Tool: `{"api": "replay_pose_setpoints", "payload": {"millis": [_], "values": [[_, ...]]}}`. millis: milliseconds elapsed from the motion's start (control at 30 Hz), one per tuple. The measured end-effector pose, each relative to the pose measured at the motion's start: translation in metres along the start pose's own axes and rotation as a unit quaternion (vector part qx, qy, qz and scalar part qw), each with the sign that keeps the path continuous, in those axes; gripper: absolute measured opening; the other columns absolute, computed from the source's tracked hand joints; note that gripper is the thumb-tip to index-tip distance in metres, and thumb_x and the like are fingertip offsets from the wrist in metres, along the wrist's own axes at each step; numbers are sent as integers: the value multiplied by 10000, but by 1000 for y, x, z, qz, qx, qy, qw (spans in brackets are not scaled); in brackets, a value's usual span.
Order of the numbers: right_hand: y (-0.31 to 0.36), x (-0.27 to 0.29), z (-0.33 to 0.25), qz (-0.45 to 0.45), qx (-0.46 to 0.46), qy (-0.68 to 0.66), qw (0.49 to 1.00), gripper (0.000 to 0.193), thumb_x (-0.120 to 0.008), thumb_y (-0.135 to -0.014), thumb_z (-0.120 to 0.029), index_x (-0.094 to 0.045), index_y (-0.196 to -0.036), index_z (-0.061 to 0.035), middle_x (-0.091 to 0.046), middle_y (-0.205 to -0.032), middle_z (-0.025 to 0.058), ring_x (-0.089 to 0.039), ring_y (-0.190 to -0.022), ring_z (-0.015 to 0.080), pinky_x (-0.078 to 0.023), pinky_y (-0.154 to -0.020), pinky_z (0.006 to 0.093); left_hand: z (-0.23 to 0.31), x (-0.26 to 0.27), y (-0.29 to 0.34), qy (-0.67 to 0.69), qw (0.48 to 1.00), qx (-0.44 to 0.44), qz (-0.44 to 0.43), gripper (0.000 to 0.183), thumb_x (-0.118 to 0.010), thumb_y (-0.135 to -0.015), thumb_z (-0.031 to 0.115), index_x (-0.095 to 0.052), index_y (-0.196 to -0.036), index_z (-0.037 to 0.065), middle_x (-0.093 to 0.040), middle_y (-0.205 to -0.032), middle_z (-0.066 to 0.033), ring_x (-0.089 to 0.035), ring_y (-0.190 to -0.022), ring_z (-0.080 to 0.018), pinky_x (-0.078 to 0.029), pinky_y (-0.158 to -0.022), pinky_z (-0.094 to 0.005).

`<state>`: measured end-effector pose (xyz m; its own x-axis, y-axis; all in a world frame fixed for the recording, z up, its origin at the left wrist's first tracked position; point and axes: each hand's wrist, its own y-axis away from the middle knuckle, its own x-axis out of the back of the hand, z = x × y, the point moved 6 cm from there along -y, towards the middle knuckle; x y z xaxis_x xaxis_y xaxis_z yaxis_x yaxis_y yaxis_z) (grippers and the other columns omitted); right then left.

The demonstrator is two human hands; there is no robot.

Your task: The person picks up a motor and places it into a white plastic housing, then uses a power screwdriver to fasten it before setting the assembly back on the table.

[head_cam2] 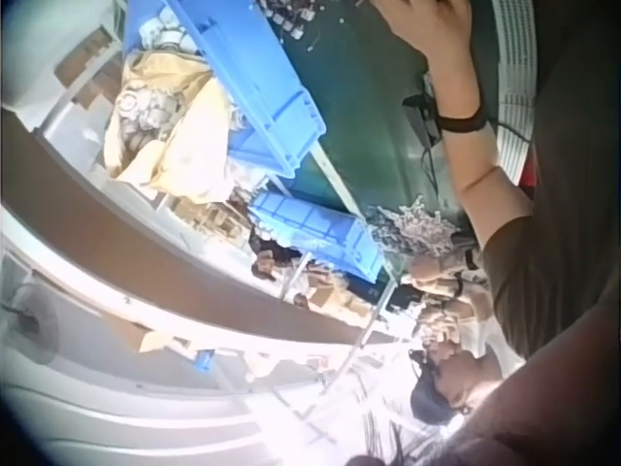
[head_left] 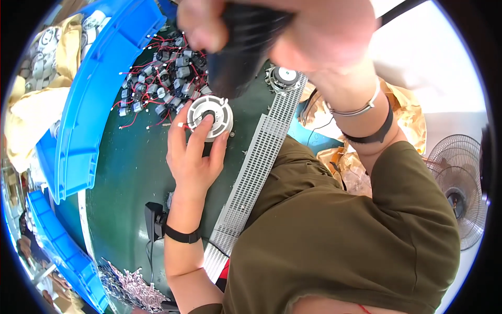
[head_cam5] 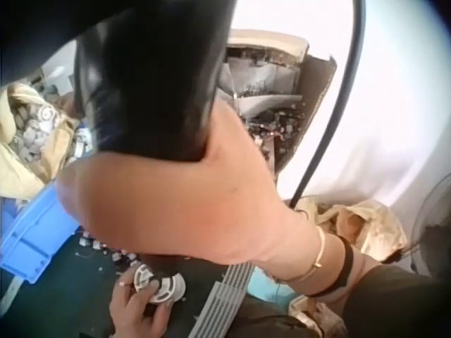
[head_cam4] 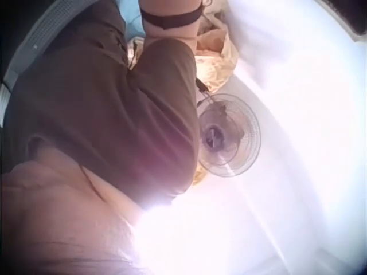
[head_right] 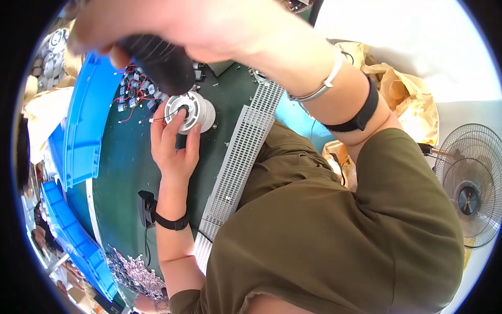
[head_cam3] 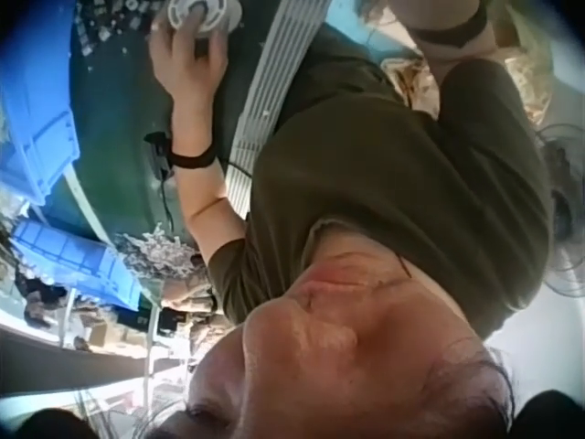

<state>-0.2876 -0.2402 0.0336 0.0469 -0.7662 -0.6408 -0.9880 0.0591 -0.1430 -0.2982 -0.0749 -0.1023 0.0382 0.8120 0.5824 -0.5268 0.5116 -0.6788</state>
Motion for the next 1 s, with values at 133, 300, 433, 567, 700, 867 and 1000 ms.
{"api": "replay_pose_setpoints", "payload": {"millis": [133,300,433,567,700,867,1000], "values": [[3,-21,1,-141,191,206,949,192,-686,-666,-30,-531,-777,-53,-514,-634,-26,-472,-547,62,-361,-492,235,-1,2,1,5,1000,18,-3,394,-765,-652,111,-605,-1012,89,-543,-1158,-192,-580,-959,-321,-505,-744,-360],[2,-18,13,-117,126,229,958,196,-695,-673,-26,-539,-791,-32,-527,-631,-19,-490,-563,61,-382,-507,229,2,3,-2,3,1000,-4,-4,377,-759,-655,111,-602,-997,84,-541,-1144,-186,-579,-947,-320,-503,-736,-361],[1,-18,9,-138,183,254,940,219,-699,-675,-27,-547,-833,-21,-554,-675,-7,-514,-606,62,-412,-542,227,2,2,-3,1,1000,2,-9,375,-756,-653,109,-602,-994,80,-539,-1142,-186,-577,-945,-319,-503,-733,-360],[-2,-16,12,-110,148,262,947,275,-701,-677,-34,-545,-902,-11,-566,-709,-2,-523,-645,63,-416,-569,227,2,2,-2,1,1000,4,-11,378,-758,-648,109,-603,-991,78,-539,-1139,-184,-575,-945,-319,-502,-729,-358],[1,-14,14,-120,134,224,958,305,-703,-670,-47,-542,-926,-10,-558,-709,-8,-508,-642,64,-409,-572,236,3,2,-3,1,1000,7,-9,384,-762,-644,112,-604,-992,77,-538,-1138,-181,-574,-947,-322,-501,-730,-358],[1,-16,16,-124,176,258,942,284,-694,-661,-38,-546,-903,-22,-549,-707,-15,-487,-642,66,-408,-576,244,3,2,-3,2,1000,8,-13,392,-768,-641,120,-605,-995,79,-538,-1136,-183,-573,-952,-327,-500,-734,-362],[3,-23,17,-125,212,298,922,269,-692,-659,-35,-552,-889,-25,-552,-713,-12,-489,-651,68,-411,-583,246,0,1,0,-5,1000,18,-20,397,-773,-638,130,-610,-998,86,-537,-1136,-189,-572,-956,-332,-501,-736,-366]]}}
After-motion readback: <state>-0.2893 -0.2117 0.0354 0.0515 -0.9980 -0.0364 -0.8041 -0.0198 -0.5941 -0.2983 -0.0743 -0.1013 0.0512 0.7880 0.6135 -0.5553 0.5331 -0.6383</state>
